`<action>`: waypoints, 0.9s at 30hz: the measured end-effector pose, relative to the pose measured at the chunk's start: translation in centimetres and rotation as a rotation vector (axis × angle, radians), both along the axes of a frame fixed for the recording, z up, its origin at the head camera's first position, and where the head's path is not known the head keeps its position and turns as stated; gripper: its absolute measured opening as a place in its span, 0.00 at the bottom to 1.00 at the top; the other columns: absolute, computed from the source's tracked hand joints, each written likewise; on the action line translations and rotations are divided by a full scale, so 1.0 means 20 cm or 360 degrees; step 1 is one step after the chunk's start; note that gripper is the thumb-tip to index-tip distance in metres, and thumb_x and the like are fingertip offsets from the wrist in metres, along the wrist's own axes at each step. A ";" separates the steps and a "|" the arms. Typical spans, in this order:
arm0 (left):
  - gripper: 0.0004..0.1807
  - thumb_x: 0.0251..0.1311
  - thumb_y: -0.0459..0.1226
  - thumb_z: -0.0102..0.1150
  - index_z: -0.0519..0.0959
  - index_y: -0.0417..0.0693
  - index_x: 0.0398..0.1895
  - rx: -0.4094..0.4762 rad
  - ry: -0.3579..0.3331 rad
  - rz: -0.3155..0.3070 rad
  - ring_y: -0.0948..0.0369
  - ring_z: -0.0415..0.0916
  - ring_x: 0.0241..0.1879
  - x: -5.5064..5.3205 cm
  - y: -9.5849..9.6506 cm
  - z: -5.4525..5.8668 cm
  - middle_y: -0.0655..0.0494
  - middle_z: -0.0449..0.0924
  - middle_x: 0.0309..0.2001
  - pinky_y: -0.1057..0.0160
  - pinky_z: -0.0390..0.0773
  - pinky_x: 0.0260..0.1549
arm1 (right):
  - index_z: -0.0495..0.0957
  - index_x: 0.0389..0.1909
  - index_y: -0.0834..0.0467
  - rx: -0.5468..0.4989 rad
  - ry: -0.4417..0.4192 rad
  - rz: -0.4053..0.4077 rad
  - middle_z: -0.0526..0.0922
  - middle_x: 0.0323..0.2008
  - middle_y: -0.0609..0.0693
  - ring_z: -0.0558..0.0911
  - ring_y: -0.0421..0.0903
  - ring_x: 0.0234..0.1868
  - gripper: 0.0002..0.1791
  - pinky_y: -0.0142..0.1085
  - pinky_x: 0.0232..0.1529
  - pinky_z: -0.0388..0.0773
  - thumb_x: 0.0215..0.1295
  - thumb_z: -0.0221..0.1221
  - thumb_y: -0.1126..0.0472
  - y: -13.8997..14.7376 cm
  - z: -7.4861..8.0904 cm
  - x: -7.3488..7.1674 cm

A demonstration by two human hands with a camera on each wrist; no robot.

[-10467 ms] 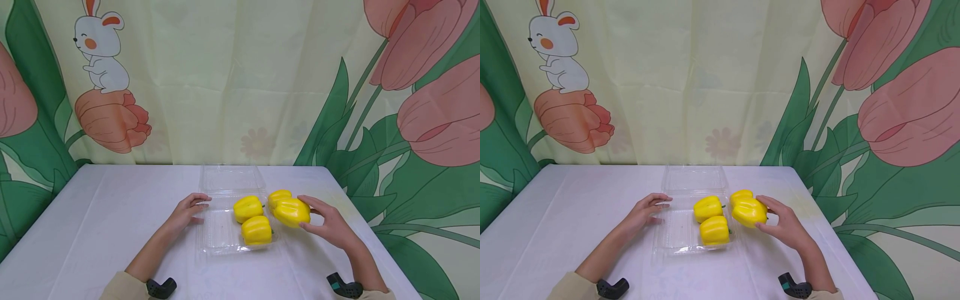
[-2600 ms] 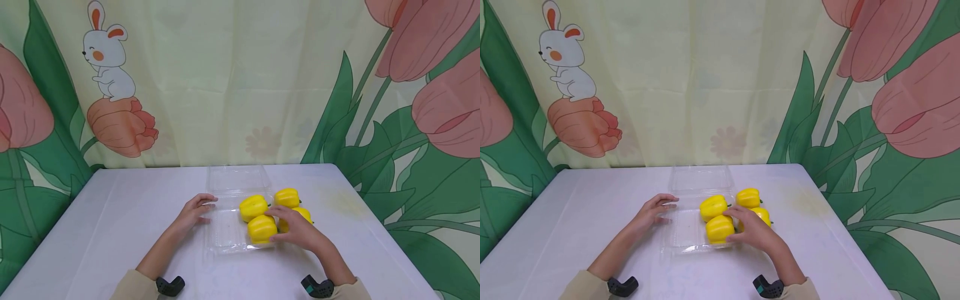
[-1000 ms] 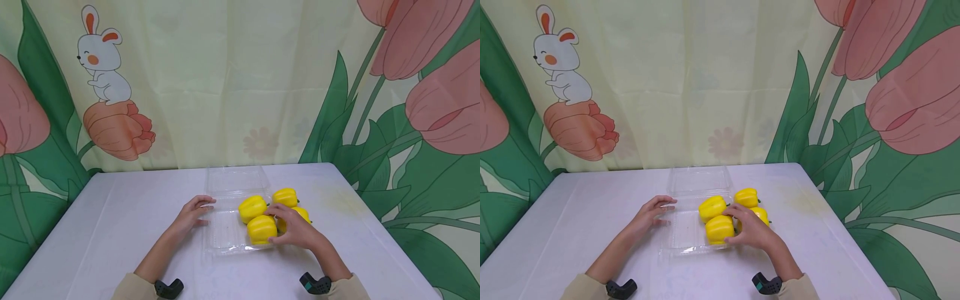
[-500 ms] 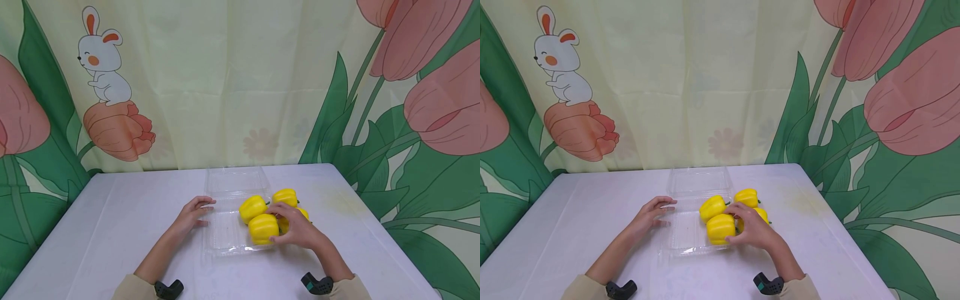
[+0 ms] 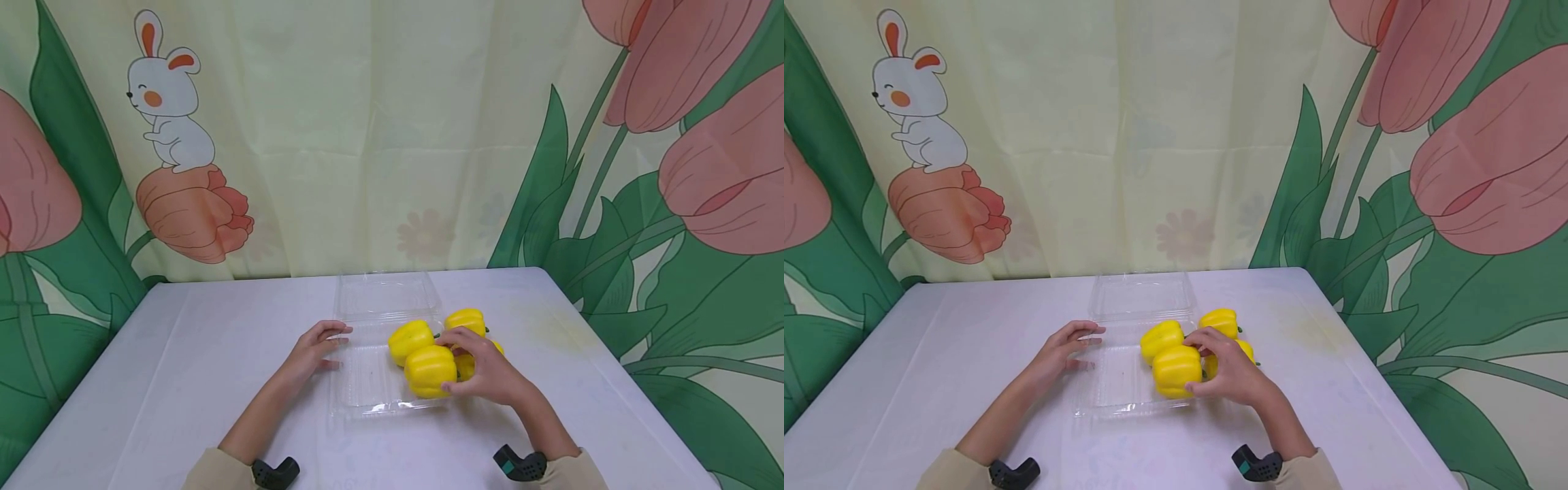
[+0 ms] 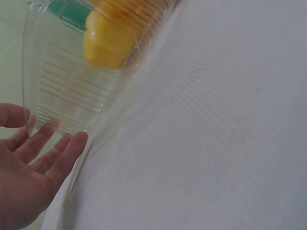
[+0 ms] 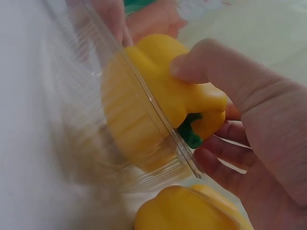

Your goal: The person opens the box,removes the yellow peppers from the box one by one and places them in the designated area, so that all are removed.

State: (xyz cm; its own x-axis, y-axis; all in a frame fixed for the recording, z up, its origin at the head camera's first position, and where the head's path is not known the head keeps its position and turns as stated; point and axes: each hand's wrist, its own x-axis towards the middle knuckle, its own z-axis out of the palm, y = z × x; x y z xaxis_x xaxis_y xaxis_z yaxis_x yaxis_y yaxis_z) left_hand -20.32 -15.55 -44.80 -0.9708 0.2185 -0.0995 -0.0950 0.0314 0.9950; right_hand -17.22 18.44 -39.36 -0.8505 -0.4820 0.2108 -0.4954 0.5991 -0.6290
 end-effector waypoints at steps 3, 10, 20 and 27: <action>0.18 0.69 0.32 0.46 0.68 0.43 0.61 -0.0004 -0.0008 0.0009 0.47 0.69 0.63 0.00 0.00 0.00 0.45 0.71 0.64 0.63 0.80 0.38 | 0.75 0.54 0.47 0.0005 0.0011 0.0000 0.76 0.53 0.44 0.77 0.42 0.50 0.33 0.41 0.54 0.79 0.43 0.74 0.53 0.00 0.00 0.00; 0.18 0.69 0.32 0.45 0.68 0.43 0.61 -0.0027 0.0001 0.0006 0.47 0.69 0.63 0.00 0.00 0.00 0.44 0.71 0.65 0.63 0.81 0.39 | 0.75 0.55 0.48 -0.0007 0.0017 -0.0021 0.76 0.54 0.44 0.76 0.42 0.51 0.34 0.39 0.54 0.79 0.42 0.74 0.54 0.00 0.00 -0.01; 0.18 0.69 0.31 0.45 0.68 0.42 0.61 0.0003 0.0019 0.0000 0.46 0.68 0.64 0.00 -0.01 0.01 0.43 0.70 0.65 0.62 0.81 0.38 | 0.74 0.56 0.49 -0.0068 0.0026 -0.0006 0.75 0.57 0.49 0.76 0.46 0.53 0.35 0.45 0.54 0.80 0.42 0.75 0.57 0.00 -0.01 -0.02; 0.18 0.69 0.31 0.45 0.68 0.42 0.61 0.0005 0.0025 0.0000 0.46 0.68 0.64 -0.01 -0.02 0.01 0.43 0.70 0.65 0.60 0.81 0.40 | 0.74 0.56 0.51 -0.0067 0.0069 -0.0011 0.75 0.56 0.48 0.77 0.46 0.53 0.36 0.44 0.53 0.80 0.41 0.75 0.57 0.01 0.00 -0.03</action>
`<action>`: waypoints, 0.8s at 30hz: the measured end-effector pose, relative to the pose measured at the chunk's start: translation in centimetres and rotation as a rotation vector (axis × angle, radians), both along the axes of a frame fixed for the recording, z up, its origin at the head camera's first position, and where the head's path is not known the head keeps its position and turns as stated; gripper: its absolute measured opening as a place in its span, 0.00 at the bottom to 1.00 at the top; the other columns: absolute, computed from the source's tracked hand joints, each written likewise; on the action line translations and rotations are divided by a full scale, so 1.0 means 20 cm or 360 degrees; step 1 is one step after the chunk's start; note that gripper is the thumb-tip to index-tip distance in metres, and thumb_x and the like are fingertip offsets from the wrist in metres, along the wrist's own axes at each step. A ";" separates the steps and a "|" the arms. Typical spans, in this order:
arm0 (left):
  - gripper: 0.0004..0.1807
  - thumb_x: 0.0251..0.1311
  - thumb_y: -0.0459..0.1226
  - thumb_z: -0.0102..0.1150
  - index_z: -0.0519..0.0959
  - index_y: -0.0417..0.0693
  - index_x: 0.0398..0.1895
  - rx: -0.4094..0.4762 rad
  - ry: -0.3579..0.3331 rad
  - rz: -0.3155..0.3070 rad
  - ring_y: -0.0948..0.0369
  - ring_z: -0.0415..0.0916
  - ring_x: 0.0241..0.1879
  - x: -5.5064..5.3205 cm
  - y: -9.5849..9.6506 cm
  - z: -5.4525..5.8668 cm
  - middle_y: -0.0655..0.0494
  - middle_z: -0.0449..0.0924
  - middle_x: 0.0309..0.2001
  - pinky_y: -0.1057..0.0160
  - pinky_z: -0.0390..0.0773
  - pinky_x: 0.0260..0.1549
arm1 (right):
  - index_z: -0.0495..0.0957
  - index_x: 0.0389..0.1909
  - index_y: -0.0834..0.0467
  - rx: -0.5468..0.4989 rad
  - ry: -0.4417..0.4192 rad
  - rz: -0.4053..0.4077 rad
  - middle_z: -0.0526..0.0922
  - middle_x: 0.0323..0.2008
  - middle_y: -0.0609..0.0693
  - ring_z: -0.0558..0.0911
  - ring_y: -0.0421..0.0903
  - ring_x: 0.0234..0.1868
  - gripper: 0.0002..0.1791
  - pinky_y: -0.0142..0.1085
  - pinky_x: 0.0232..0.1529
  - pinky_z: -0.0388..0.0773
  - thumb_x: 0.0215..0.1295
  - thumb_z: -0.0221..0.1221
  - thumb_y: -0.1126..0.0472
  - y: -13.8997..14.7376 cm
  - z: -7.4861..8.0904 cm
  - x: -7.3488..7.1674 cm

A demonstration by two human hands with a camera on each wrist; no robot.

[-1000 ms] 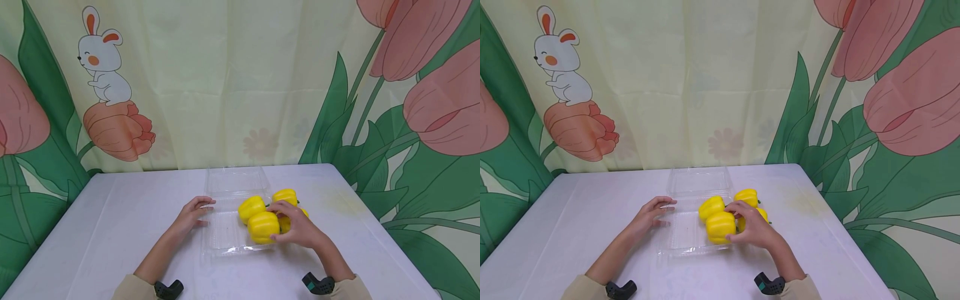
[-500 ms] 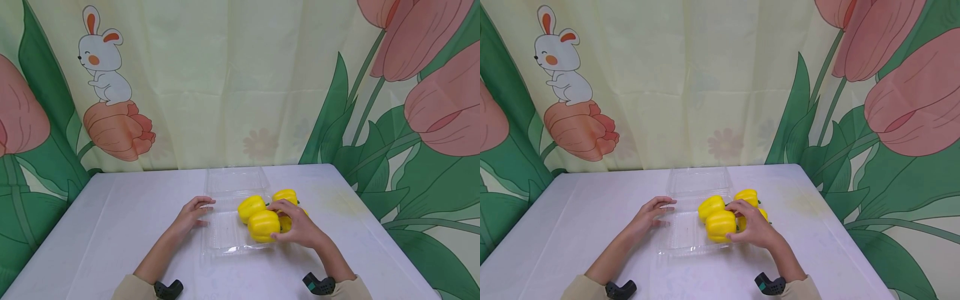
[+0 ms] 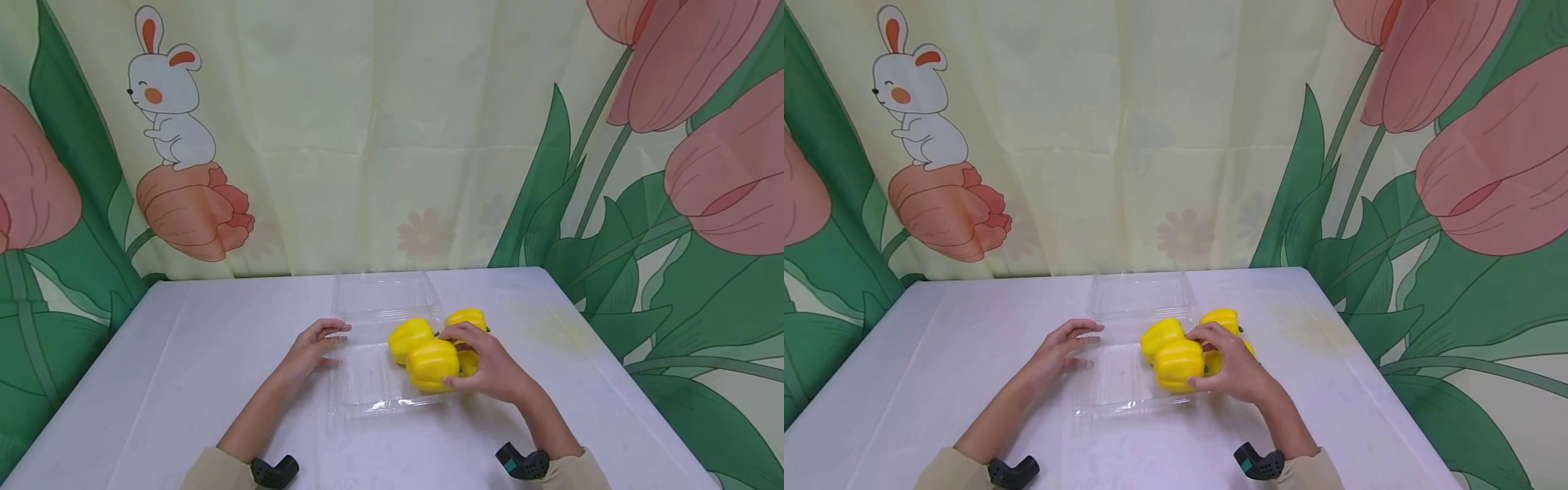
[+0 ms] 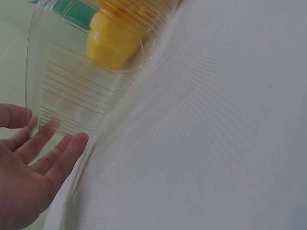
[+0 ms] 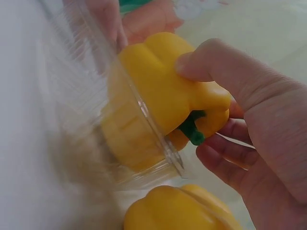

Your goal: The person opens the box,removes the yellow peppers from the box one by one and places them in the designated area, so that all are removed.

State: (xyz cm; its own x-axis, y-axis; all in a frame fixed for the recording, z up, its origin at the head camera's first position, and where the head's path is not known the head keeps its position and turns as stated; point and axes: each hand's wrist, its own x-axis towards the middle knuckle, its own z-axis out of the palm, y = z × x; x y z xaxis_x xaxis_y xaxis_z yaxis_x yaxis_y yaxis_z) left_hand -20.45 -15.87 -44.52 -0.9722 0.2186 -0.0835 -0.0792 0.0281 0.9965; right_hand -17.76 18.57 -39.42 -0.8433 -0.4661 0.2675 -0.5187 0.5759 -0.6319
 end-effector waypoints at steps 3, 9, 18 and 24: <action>0.18 0.69 0.32 0.45 0.67 0.42 0.61 -0.0008 0.0000 -0.0005 0.46 0.68 0.64 0.00 0.00 0.00 0.42 0.69 0.65 0.59 0.81 0.41 | 0.74 0.55 0.52 -0.0001 0.0034 0.0006 0.75 0.55 0.47 0.77 0.44 0.52 0.36 0.44 0.53 0.80 0.41 0.75 0.57 0.00 0.01 0.00; 0.19 0.69 0.31 0.46 0.66 0.39 0.62 0.0001 0.0008 -0.0026 0.45 0.67 0.64 0.00 0.00 0.00 0.41 0.68 0.66 0.59 0.80 0.42 | 0.74 0.55 0.50 -0.0022 0.0043 0.0017 0.76 0.53 0.43 0.77 0.40 0.50 0.35 0.43 0.53 0.81 0.42 0.75 0.58 0.01 0.03 -0.01; 0.18 0.69 0.32 0.45 0.67 0.42 0.61 0.0009 0.0003 -0.0019 0.45 0.67 0.64 0.00 0.00 -0.01 0.43 0.69 0.65 0.57 0.80 0.42 | 0.75 0.54 0.48 -0.0033 0.0057 0.0005 0.75 0.54 0.44 0.76 0.41 0.51 0.33 0.41 0.52 0.81 0.44 0.74 0.60 0.03 0.06 -0.03; 0.18 0.69 0.31 0.44 0.67 0.42 0.62 0.0019 0.0011 -0.0031 0.45 0.67 0.64 0.00 -0.01 -0.01 0.42 0.69 0.66 0.57 0.80 0.43 | 0.75 0.54 0.48 -0.0066 0.0038 -0.0007 0.75 0.54 0.45 0.76 0.42 0.51 0.32 0.47 0.52 0.81 0.44 0.73 0.61 0.04 0.08 -0.04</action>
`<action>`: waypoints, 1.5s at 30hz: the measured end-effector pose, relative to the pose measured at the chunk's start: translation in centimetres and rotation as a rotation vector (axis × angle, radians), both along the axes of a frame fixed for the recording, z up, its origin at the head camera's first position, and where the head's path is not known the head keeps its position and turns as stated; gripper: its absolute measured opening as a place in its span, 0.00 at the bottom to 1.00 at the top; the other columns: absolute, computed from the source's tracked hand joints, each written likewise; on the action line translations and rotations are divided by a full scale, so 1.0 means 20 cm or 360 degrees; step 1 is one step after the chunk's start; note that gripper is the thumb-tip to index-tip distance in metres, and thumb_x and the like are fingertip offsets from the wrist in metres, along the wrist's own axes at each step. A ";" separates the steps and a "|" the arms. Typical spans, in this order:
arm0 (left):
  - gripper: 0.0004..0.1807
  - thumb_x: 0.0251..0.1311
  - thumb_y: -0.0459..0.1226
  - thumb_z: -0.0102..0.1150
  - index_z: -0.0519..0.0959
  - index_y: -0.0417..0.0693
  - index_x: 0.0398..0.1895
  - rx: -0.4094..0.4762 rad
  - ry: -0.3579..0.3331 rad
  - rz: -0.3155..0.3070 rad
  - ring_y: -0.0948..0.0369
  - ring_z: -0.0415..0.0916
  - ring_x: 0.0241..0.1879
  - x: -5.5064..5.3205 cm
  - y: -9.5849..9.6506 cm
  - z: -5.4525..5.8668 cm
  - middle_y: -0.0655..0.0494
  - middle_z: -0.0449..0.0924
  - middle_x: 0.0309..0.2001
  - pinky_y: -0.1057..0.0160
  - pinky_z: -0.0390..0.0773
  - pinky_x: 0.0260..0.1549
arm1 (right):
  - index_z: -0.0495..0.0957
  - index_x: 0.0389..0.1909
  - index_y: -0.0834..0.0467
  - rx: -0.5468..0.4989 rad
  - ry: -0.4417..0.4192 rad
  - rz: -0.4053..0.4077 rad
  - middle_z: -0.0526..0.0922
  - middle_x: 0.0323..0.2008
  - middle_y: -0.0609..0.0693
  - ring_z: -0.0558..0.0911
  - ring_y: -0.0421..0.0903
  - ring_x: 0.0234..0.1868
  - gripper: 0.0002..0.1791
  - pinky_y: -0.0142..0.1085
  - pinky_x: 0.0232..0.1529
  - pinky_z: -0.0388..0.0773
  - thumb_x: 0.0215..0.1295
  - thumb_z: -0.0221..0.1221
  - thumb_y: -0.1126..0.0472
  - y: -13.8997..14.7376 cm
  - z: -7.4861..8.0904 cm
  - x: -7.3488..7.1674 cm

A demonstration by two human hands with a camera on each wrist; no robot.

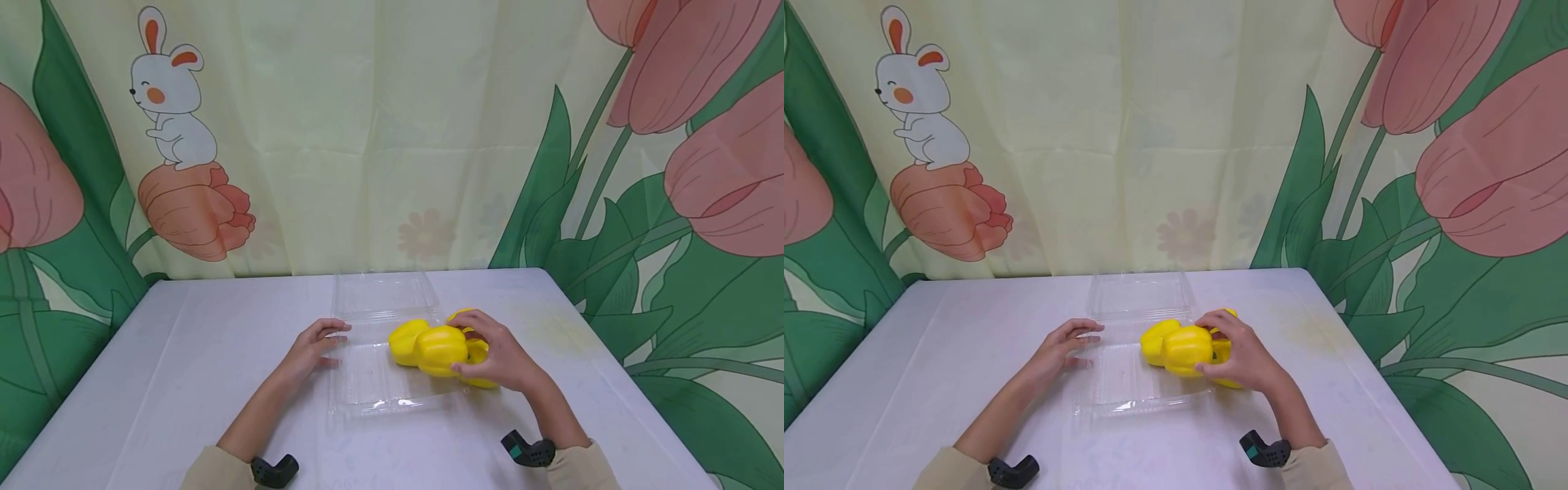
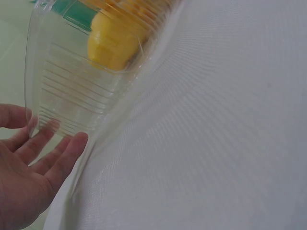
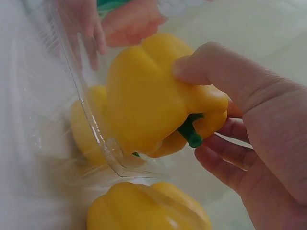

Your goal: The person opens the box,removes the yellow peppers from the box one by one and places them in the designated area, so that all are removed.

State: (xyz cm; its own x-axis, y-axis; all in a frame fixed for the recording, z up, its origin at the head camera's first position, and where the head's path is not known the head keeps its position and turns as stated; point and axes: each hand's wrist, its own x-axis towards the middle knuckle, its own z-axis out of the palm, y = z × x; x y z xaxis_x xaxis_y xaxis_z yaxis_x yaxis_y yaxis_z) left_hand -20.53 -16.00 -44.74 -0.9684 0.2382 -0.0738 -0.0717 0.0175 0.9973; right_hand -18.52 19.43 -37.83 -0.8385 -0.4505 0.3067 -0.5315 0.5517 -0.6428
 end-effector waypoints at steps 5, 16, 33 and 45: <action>0.18 0.69 0.32 0.45 0.67 0.42 0.62 0.0000 0.0000 0.0003 0.45 0.67 0.64 0.00 0.00 0.00 0.43 0.69 0.66 0.58 0.80 0.43 | 0.75 0.54 0.48 -0.0010 -0.0009 -0.0015 0.75 0.55 0.46 0.76 0.44 0.52 0.32 0.48 0.54 0.80 0.45 0.73 0.61 0.00 0.00 -0.01; 0.18 0.69 0.32 0.46 0.68 0.41 0.61 -0.0019 0.0003 0.0023 0.46 0.68 0.63 0.00 0.00 -0.01 0.42 0.71 0.64 0.59 0.81 0.41 | 0.75 0.55 0.48 -0.0009 0.0028 -0.0058 0.75 0.56 0.46 0.77 0.45 0.53 0.33 0.47 0.54 0.80 0.44 0.74 0.60 0.04 -0.01 -0.02; 0.17 0.69 0.32 0.46 0.69 0.44 0.60 -0.0051 -0.0002 0.0049 0.46 0.69 0.62 0.01 -0.01 0.00 0.44 0.71 0.64 0.59 0.81 0.40 | 0.75 0.57 0.51 0.0019 0.0064 -0.0138 0.75 0.57 0.47 0.77 0.42 0.53 0.34 0.45 0.54 0.80 0.45 0.74 0.60 0.09 0.02 -0.02; 0.18 0.70 0.33 0.46 0.68 0.43 0.61 -0.0058 0.0018 0.0023 0.46 0.68 0.63 0.00 -0.01 0.00 0.43 0.70 0.65 0.58 0.81 0.41 | 0.75 0.58 0.51 0.0019 0.0068 -0.0165 0.75 0.58 0.47 0.76 0.43 0.54 0.34 0.44 0.54 0.80 0.46 0.74 0.60 0.11 0.02 -0.03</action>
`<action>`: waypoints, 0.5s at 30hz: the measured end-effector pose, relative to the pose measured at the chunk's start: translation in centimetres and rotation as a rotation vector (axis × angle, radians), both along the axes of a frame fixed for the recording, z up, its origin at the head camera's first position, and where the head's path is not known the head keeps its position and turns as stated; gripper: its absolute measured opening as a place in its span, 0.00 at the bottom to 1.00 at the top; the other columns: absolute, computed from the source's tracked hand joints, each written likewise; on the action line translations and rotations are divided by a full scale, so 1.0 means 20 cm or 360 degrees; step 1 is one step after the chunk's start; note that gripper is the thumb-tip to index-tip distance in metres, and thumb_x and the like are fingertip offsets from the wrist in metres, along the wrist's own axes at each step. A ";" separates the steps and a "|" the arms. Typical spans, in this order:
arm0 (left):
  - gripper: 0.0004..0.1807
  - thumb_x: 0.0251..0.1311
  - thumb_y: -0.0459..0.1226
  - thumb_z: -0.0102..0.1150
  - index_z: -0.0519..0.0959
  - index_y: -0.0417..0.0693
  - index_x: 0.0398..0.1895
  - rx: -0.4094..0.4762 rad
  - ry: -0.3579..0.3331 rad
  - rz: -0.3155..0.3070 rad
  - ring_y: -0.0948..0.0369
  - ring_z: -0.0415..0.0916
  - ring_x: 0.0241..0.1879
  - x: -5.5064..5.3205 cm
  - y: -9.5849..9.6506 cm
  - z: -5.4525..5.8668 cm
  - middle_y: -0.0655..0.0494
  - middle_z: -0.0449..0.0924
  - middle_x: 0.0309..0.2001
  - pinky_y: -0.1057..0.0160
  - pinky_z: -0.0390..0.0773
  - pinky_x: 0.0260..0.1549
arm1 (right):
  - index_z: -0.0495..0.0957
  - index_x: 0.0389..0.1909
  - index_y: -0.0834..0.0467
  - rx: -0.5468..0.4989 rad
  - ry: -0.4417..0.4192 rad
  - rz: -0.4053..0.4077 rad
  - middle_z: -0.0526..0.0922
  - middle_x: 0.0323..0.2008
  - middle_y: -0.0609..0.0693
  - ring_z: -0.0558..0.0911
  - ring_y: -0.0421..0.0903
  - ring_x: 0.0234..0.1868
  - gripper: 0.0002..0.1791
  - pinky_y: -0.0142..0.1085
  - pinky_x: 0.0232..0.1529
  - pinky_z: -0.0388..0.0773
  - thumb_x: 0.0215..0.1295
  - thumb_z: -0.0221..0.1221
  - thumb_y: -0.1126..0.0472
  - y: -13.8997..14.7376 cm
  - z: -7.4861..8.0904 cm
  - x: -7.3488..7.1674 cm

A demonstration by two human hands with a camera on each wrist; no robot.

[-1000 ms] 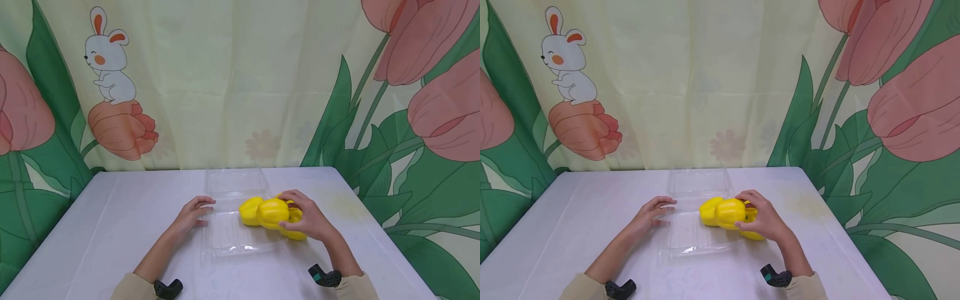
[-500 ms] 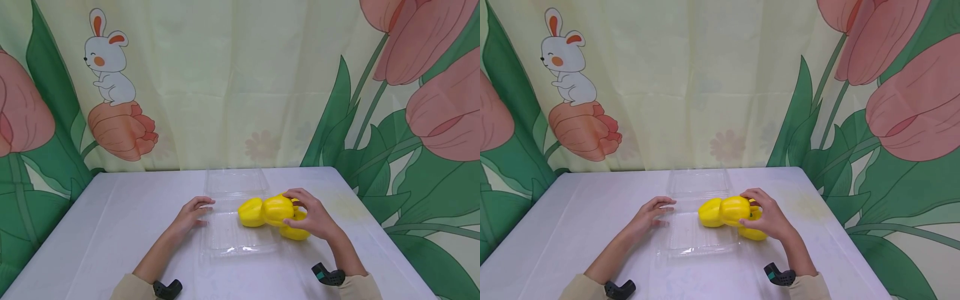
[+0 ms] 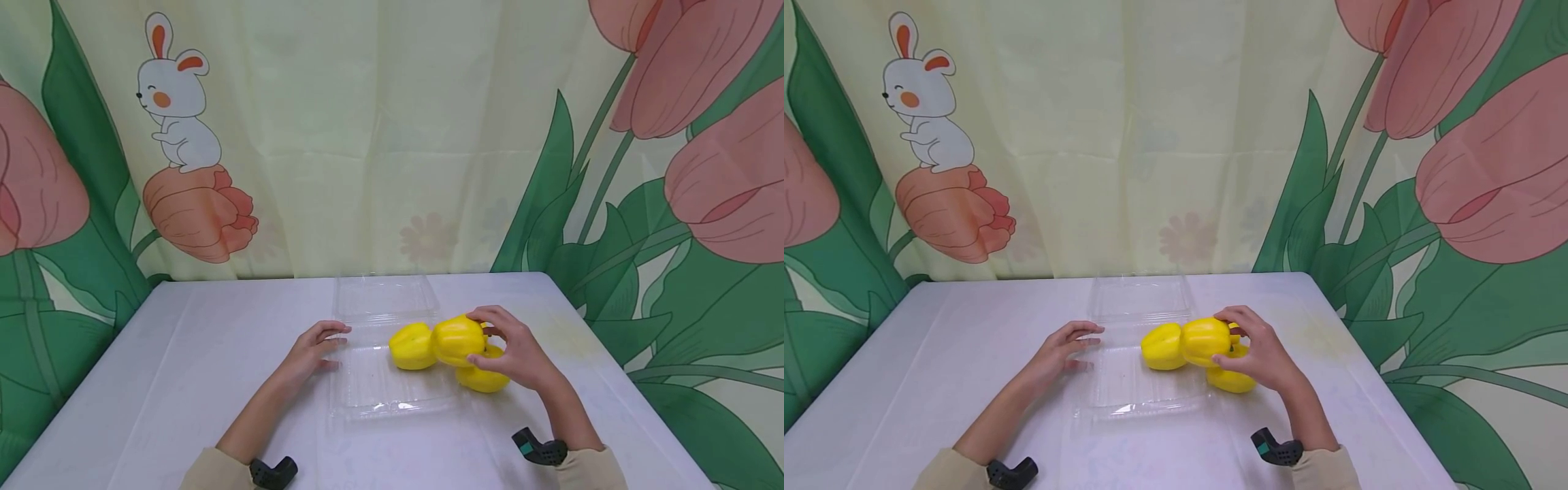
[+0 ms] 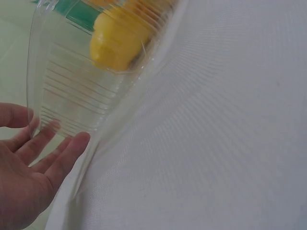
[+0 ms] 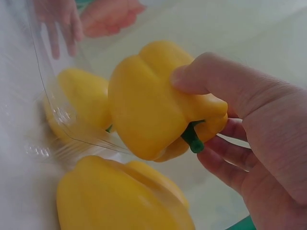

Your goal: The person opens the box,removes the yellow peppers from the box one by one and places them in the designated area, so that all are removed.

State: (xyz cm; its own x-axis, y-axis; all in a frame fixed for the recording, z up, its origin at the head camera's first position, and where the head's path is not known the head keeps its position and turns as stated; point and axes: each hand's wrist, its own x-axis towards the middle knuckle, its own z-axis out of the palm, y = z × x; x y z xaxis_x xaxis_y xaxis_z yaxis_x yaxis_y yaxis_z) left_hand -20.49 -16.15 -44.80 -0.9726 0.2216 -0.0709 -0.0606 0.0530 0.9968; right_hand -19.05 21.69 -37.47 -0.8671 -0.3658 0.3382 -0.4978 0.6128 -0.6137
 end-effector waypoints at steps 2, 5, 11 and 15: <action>0.18 0.70 0.33 0.47 0.68 0.43 0.61 -0.0004 0.0002 -0.0004 0.46 0.68 0.64 0.00 0.00 0.00 0.43 0.70 0.65 0.58 0.81 0.42 | 0.75 0.58 0.52 -0.0009 -0.0001 -0.0009 0.75 0.58 0.47 0.76 0.44 0.54 0.34 0.48 0.54 0.79 0.46 0.74 0.60 0.01 0.00 0.00; 0.18 0.70 0.33 0.47 0.68 0.43 0.61 -0.0004 -0.0002 0.0000 0.46 0.68 0.63 0.00 0.00 0.00 0.44 0.70 0.65 0.57 0.81 0.42 | 0.74 0.58 0.52 -0.0022 0.0003 -0.0017 0.74 0.58 0.48 0.76 0.44 0.54 0.34 0.49 0.55 0.78 0.46 0.74 0.60 0.02 0.00 0.00; 0.17 0.69 0.33 0.46 0.69 0.43 0.60 0.0005 -0.0004 0.0014 0.46 0.69 0.63 0.00 0.00 0.00 0.43 0.70 0.65 0.58 0.81 0.41 | 0.74 0.58 0.53 -0.0012 0.0011 -0.0038 0.74 0.58 0.49 0.76 0.45 0.54 0.34 0.46 0.54 0.79 0.46 0.74 0.61 0.04 0.00 -0.01; 0.17 0.69 0.33 0.47 0.69 0.42 0.60 0.0016 -0.0003 0.0016 0.46 0.69 0.62 0.00 0.00 -0.01 0.43 0.70 0.64 0.58 0.81 0.41 | 0.74 0.58 0.53 0.0001 0.0008 -0.0071 0.74 0.58 0.48 0.76 0.44 0.55 0.35 0.35 0.54 0.79 0.46 0.74 0.61 0.05 0.01 -0.02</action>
State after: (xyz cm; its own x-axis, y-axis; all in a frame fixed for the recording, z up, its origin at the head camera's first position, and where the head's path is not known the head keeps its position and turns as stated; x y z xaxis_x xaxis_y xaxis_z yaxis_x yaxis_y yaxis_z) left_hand -20.58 -16.11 -44.93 -0.9745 0.2128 -0.0707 -0.0631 0.0424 0.9971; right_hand -19.40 22.72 -37.35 -0.8809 -0.3270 0.3421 -0.4729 0.6349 -0.6109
